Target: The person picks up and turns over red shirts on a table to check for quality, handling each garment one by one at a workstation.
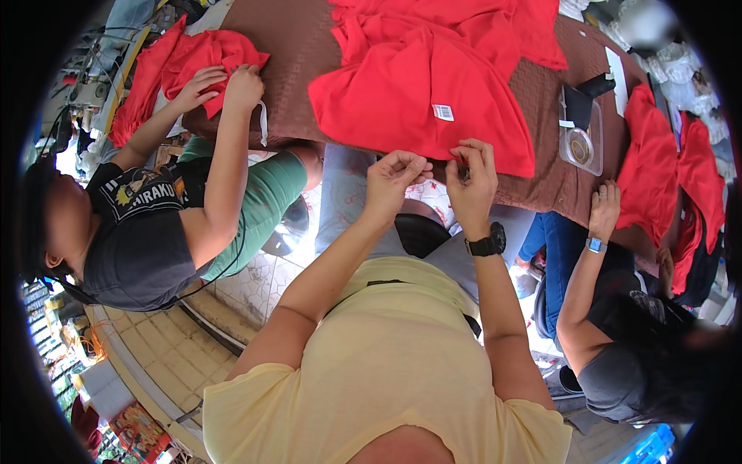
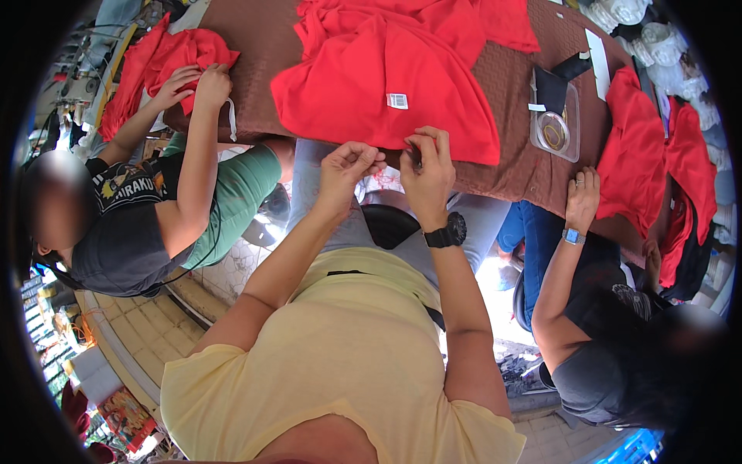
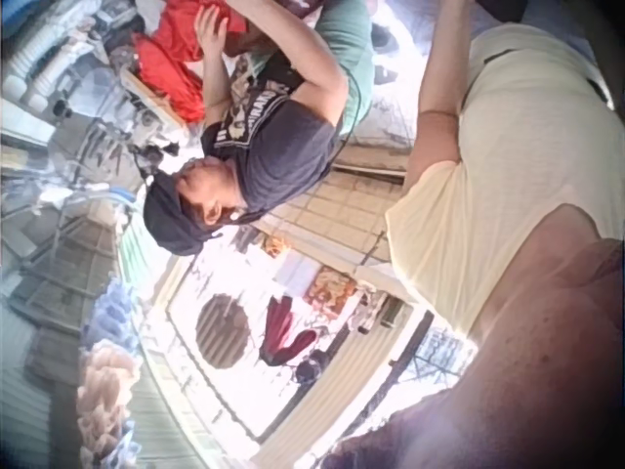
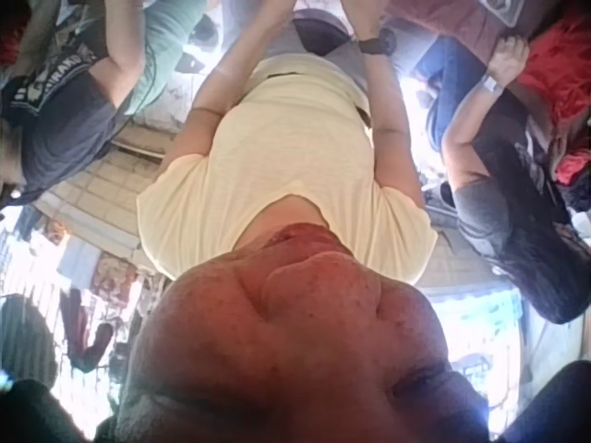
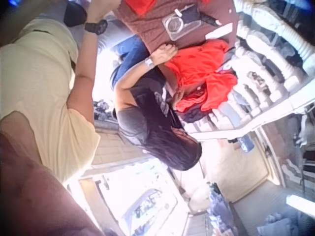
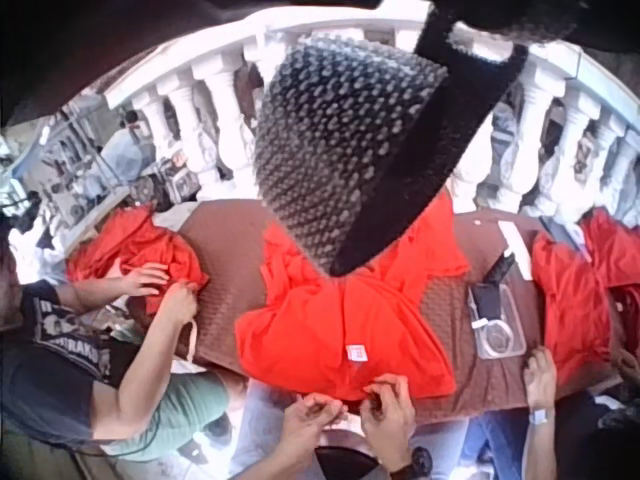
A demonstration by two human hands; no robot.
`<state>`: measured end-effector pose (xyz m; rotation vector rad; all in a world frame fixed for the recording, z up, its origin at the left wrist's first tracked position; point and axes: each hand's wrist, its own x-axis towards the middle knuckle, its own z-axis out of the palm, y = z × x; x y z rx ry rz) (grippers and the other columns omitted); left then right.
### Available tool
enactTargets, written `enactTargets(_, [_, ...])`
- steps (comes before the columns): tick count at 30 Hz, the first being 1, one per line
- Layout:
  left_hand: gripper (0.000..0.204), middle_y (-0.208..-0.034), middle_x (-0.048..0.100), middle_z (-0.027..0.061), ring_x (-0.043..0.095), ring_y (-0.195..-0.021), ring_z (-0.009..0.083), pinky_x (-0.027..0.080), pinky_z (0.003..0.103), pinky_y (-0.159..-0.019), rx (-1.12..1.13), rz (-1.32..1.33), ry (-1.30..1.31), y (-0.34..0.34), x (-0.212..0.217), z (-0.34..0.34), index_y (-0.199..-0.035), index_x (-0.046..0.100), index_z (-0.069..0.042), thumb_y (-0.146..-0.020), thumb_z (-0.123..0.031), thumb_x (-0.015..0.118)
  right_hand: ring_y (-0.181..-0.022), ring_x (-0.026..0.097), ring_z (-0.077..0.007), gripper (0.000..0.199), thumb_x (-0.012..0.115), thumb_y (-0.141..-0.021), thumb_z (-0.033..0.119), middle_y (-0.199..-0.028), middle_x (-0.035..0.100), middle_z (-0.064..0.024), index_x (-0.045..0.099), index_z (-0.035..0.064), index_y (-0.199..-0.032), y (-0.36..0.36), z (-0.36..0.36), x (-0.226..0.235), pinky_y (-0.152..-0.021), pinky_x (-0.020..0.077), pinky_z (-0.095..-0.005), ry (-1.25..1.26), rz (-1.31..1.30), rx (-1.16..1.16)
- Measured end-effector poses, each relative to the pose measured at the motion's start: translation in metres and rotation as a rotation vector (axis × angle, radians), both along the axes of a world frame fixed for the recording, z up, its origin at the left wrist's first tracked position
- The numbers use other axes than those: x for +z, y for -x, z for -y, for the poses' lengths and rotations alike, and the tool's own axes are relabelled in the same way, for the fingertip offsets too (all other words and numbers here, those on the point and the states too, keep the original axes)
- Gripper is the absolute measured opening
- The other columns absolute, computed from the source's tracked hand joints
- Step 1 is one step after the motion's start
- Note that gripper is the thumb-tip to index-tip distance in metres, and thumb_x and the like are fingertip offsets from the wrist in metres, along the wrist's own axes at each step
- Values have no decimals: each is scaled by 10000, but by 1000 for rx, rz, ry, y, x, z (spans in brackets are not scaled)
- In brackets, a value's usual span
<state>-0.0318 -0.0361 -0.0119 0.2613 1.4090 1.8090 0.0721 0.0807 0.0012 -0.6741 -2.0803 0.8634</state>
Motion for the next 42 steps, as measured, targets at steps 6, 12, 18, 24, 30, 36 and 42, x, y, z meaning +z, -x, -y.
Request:
enactTargets(6, [159,-1020,694,152,694,-873,185,567,304,-834,150,-76,-216,-4,17,-7,-1110,599,32,-983,-62,622,-784,682,-240,222,647,-785,-121,-971,661,-130,630,2,-969,-4,-2,22,-642,539,-310,18,-113,85])
enactTargets(12, [316,-1018,690,119,677,-894,150,560,277,-819,137,-208,-218,-10,23,-18,-1253,553,32,-963,-50,647,-796,679,-237,216,645,-793,-134,-968,652,-129,640,-7,-967,-10,2,26,-648,531,-307,-16,-157,102])
enactTargets(18, [298,-939,713,107,679,-847,127,551,260,-789,179,-383,-188,-5,23,-13,-1221,585,31,-937,-10,666,-732,627,-202,200,654,-810,-125,-915,617,-106,641,-15,-977,-13,5,36,-644,498,-285,25,-130,87])
enactTargets(24, [126,-878,707,91,678,-775,115,526,231,-742,165,-985,-81,27,29,-12,-1046,647,42,-921,34,659,-662,487,-120,95,674,-902,9,-771,540,-62,656,-19,-991,-13,-15,39,-603,395,-258,224,-121,149])
enactTargets(30, [20,-902,684,62,646,-820,107,506,226,-729,47,-720,-167,34,34,-31,-933,649,16,-944,13,633,-622,416,-75,265,655,-985,196,-689,460,24,608,-5,-819,-13,-23,43,-576,336,-229,534,-126,100])
enactTargets(36, [69,-931,668,74,620,-844,124,501,259,-783,4,-691,-243,33,29,-47,-929,597,9,-982,-34,586,-460,275,-3,326,632,-997,287,-558,393,100,521,195,-705,-23,-28,38,-447,163,-239,993,-202,54])
enactTargets(42, [103,-965,694,105,631,-873,142,500,269,-831,-149,-804,-47,25,27,-51,-935,565,15,-1008,-54,544,-492,365,-32,279,657,-982,315,-588,407,103,629,128,-777,-35,-51,13,-462,285,-242,1053,-50,-31])
